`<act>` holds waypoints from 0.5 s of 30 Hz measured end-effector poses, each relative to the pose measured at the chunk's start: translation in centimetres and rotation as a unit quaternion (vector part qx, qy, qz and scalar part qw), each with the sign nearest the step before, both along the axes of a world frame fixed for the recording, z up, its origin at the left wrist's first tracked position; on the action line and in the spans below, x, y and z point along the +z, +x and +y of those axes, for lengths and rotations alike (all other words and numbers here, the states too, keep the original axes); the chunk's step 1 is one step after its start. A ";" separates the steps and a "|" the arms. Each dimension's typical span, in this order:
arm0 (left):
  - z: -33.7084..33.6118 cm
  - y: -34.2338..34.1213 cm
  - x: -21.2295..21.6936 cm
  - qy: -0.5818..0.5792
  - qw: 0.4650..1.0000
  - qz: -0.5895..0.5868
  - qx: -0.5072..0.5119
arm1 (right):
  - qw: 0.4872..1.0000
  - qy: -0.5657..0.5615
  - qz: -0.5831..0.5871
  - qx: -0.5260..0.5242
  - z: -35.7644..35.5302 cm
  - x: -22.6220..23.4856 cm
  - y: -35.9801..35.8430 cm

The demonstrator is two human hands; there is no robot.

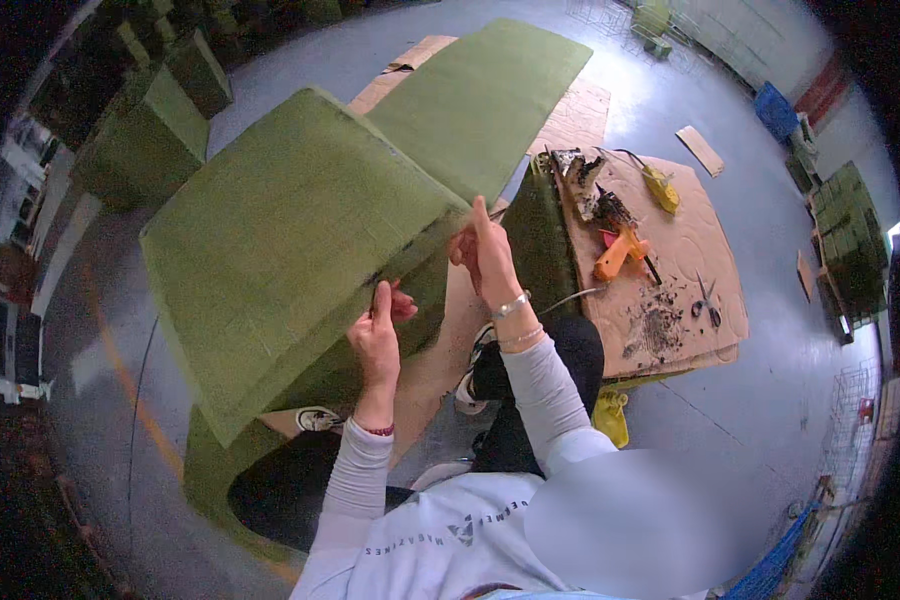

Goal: Applying glue and attaching green foam panels to assemble large decorative cubes.

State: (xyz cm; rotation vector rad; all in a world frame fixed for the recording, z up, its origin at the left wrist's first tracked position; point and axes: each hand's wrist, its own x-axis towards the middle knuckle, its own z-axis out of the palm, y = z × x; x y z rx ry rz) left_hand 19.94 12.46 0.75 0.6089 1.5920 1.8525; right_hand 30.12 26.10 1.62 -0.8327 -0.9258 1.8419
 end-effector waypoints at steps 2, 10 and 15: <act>-0.2 0.1 0.4 -0.010 1.000 -0.007 -0.011 | 0.998 -0.028 0.032 0.039 -0.5 -0.3 0.5; 0.3 0.3 0.5 0.035 0.999 -0.029 0.005 | 0.995 0.091 0.027 -0.013 -0.7 -1.4 -1.4; 0.6 0.4 0.0 0.009 1.000 -0.017 0.024 | 0.989 0.111 -0.045 -0.088 -1.1 -2.3 -1.8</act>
